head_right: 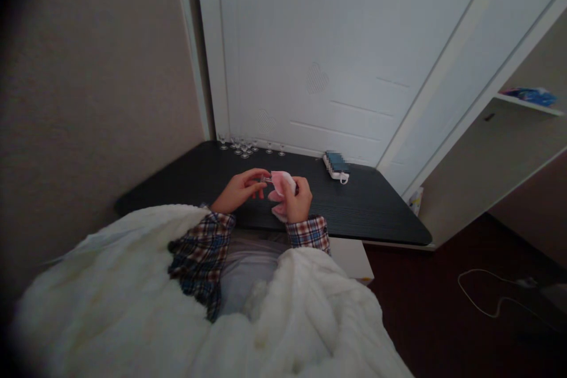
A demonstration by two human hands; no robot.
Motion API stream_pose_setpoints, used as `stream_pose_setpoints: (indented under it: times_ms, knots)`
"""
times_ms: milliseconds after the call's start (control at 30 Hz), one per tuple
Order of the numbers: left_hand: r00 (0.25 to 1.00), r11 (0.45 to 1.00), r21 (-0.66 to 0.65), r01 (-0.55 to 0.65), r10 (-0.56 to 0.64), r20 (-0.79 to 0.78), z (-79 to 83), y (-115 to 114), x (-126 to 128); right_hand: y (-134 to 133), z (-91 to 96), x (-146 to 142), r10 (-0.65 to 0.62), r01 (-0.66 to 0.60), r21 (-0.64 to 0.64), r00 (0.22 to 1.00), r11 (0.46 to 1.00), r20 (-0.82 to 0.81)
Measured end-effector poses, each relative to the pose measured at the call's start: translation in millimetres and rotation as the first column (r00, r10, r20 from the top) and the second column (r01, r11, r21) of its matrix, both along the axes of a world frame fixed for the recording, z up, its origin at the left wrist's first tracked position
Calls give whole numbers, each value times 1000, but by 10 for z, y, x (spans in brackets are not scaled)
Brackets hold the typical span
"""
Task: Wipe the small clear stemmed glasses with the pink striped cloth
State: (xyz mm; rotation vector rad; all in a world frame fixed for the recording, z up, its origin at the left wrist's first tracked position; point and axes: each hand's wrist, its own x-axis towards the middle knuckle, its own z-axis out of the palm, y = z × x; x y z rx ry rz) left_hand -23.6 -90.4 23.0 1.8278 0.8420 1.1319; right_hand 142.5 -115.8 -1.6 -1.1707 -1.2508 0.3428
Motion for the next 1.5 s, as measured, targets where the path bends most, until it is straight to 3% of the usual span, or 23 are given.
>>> stream_pose_setpoints:
  times_ms: [767,967,1300,1500]
  knots:
    - [1000,999,-42,20,-21,-19,-47,28,4,0,-21,8,-4,5,34,1000,999,-18]
    - [996,996,-25,91,-91,-16,-32,6,8,10,-37,0,2,0,34,998,999,-69]
    - [995,998,46,-36,40,-90,-38,26,17,13,-26,13,0,2,13,994,1000,-114]
    - [989,996,77,-35,46,-137,-46,28,15,16,-31,10,-9,10,13,991,1000,-132]
